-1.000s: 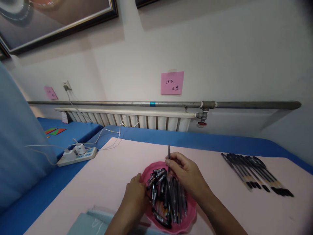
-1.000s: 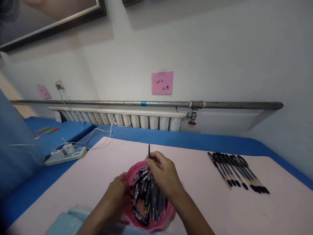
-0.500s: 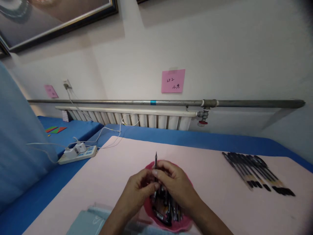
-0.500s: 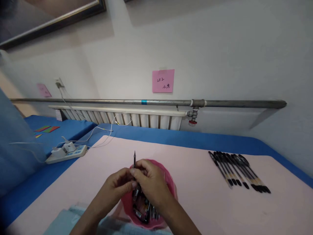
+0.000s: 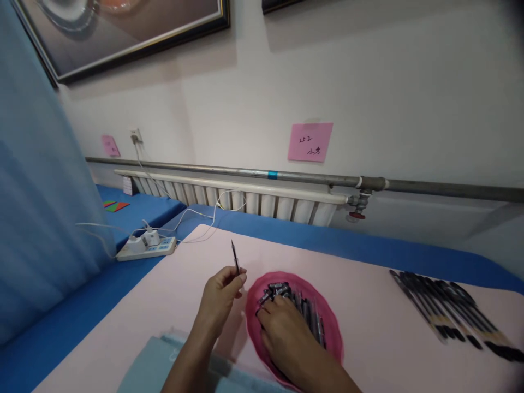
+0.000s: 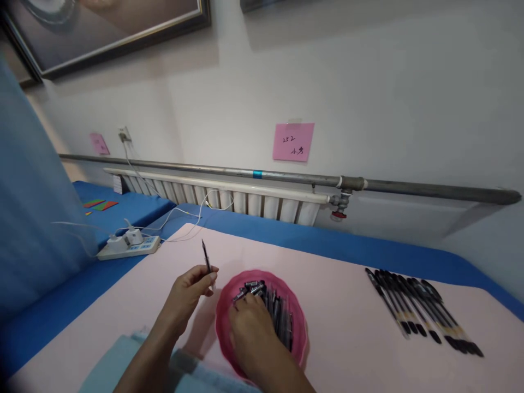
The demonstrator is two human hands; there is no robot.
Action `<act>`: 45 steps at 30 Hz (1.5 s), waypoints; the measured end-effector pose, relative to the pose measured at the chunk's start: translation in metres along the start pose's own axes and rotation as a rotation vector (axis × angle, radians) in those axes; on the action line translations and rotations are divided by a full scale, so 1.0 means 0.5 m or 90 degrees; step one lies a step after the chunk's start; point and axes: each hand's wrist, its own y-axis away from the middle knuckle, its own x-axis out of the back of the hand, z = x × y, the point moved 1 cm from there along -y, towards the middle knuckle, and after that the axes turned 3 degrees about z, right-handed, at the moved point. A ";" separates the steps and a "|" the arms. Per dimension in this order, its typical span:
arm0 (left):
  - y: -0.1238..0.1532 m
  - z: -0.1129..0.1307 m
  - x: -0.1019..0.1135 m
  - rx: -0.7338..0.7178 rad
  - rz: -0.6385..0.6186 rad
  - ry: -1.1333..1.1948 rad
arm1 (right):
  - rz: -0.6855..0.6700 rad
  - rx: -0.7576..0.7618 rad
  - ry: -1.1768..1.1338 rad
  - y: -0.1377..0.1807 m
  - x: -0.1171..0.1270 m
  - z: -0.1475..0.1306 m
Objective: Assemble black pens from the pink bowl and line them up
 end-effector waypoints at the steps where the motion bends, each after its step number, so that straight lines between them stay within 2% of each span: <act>1: 0.001 -0.001 -0.002 -0.001 -0.004 0.006 | -0.005 0.003 0.009 -0.002 -0.003 -0.001; 8: -0.001 -0.006 -0.006 0.031 -0.025 0.090 | -0.039 0.014 0.029 -0.018 -0.024 -0.008; 11: -0.001 -0.004 -0.008 0.065 -0.037 0.157 | -0.031 0.016 0.026 -0.018 -0.032 -0.008; 13: -0.001 -0.003 -0.009 0.085 -0.039 0.212 | 0.001 0.000 -0.026 -0.015 -0.027 0.000; 17: -0.002 -0.003 -0.007 0.114 -0.041 0.316 | 0.132 -0.084 -0.308 -0.010 0.008 0.026; 21: 0.003 -0.004 -0.012 0.138 -0.051 0.375 | 0.237 -0.219 -0.625 -0.014 0.036 0.040; 24: 0.015 -0.002 -0.026 0.150 -0.051 0.391 | 0.287 -0.284 -0.840 -0.018 0.033 0.036; 27: 0.029 0.005 -0.043 0.164 -0.035 0.398 | 0.299 -0.317 -0.957 -0.023 0.021 0.032; 33: 0.045 0.023 -0.066 0.162 0.016 0.438 | 0.308 -0.307 -1.039 -0.022 0.010 0.031; 39: 0.045 0.020 -0.066 0.167 0.018 0.457 | 0.323 -0.313 -0.951 -0.018 0.014 0.026; 45: 0.046 0.018 -0.068 0.179 0.018 0.457 | 0.319 -0.316 -0.964 -0.018 0.009 0.027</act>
